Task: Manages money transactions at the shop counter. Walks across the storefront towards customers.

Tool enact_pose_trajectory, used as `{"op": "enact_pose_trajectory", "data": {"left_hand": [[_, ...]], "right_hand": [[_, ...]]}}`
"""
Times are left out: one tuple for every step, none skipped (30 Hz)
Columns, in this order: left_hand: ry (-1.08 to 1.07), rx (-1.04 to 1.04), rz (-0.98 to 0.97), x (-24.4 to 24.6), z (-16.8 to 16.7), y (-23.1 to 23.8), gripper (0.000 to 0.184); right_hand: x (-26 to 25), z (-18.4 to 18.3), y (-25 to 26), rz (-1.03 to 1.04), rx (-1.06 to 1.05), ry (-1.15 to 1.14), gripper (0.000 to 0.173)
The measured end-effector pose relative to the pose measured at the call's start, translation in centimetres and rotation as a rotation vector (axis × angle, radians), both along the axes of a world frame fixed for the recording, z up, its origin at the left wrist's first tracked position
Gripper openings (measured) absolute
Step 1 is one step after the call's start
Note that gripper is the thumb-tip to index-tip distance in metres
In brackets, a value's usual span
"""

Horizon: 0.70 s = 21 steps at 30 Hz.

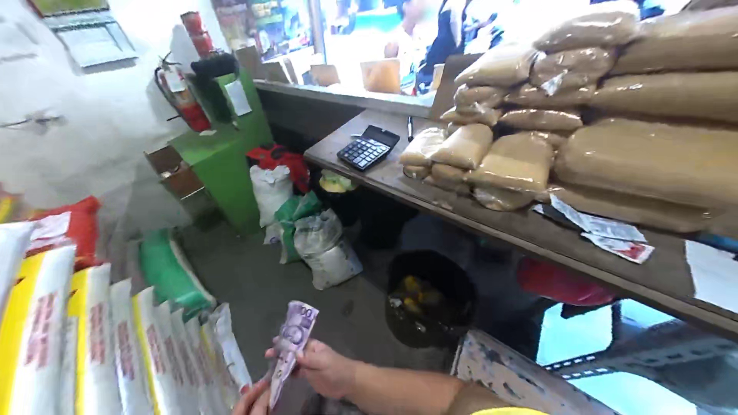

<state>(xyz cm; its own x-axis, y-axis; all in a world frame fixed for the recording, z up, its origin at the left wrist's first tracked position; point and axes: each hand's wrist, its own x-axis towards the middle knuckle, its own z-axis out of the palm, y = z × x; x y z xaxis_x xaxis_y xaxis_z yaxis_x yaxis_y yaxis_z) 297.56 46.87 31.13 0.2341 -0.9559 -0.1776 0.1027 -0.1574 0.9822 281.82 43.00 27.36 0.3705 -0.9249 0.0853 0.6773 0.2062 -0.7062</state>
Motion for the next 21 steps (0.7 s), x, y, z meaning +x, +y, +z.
{"op": "enact_pose_trajectory", "data": {"left_hand": [[-0.046,-0.001,-0.108,0.3,-0.5,-3.0,0.016],[-0.103,-0.022,-0.233,0.4,-0.4,-6.4,0.017],[-0.164,-0.046,-0.368,0.3,-0.1,-9.6,0.02],[-0.226,-0.085,-0.475,0.0,0.4,-12.6,0.023],[-0.292,-0.158,-0.559,-0.7,1.1,-15.6,0.024],[-0.361,-0.268,-0.631,-1.7,1.9,-18.5,0.025],[-0.422,-0.4,-0.689,-3.0,2.9,-21.4,0.026],[-0.461,-0.539,-0.741,-4.7,4.1,-24.4,0.026],[-0.485,-0.676,-0.801,-6.6,5.4,-27.2,0.027],[-0.511,-0.802,-0.87,-8.9,6.8,-29.7,0.028],[-0.546,-0.909,-0.937,-11.5,8.2,-32.0,0.031],[-0.586,-1.004,-0.996,-14.3,9.4,-34.1,0.033],[-0.628,-1.094,-1.036,-17.3,10.1,-35.9,0.036],[-0.672,-1.159,-1.071,-20.4,10.5,-37.4,0.038],[-0.722,-1.201,-1.108,-23.2,10.7,-38.4,0.043],[-0.779,-1.235,-1.135,-25.9,11.0,-39.3,0.048],[-0.839,-1.269,-1.151,-28.4,11.4,-40.2,0.052],[-0.903,-1.288,-1.179,-30.5,11.9,-41.0,0.056],[-0.96,-1.313,-1.203,-32.3,12.3,-41.6,0.058],[-1.002,-1.333,-1.231,-33.8,12.7,-42.1,0.061],[-1.024,-1.356,-1.257,-35.0,13.0,-42.5,0.062]], "right_hand": [[1.1,0.1,-2.3,-0.053,0.069,-0.072,0.04],[1.7,0.6,-5.0,-0.143,0.159,-0.146,0.038],[1.9,1.4,-7.6,-0.26,0.277,-0.215,0.038],[1.7,2.3,-9.9,-0.381,0.4,-0.29,0.035],[0.7,3.2,-11.9,-0.499,0.497,-0.346,0.033],[-0.8,4.0,-13.6,-0.612,0.552,-0.374,0.031],[-2.6,4.4,-14.9,-0.709,0.574,-0.382,0.03],[-4.5,4.5,-15.9,-0.799,0.578,-0.381,0.03],[-6.4,4.4,-16.7,-0.885,0.573,-0.373,0.029],[-8.4,4.1,-17.1,-0.972,0.575,-0.369,0.029],[-10.2,3.6,-17.2,-1.056,0.582,-0.375,0.029],[-12.0,3.0,-17.3,-1.132,0.598,-0.386,0.029],[-13.6,2.3,-17.5,-1.198,0.621,-0.403,0.029],[-15.2,1.2,-17.5,-1.251,0.642,-0.412,0.029],[-16.5,0.2,-17.5,-1.286,0.667,-0.405,0.028],[-17.8,-0.5,-17.8,-1.31,0.678,-0.394,0.026],[-18.9,-1.0,-18.4,-1.325,0.688,-0.388,0.025],[-19.8,-1.3,-19.1,-1.331,0.696,-0.385,0.024],[-20.4,-1.2,-19.7,-1.336,0.697,-0.382,0.024],[-20.9,-1.0,-20.4,-1.341,0.692,-0.376,0.025],[-21.4,-0.7,-21.1,-1.341,0.69,-0.379,0.027]]}}
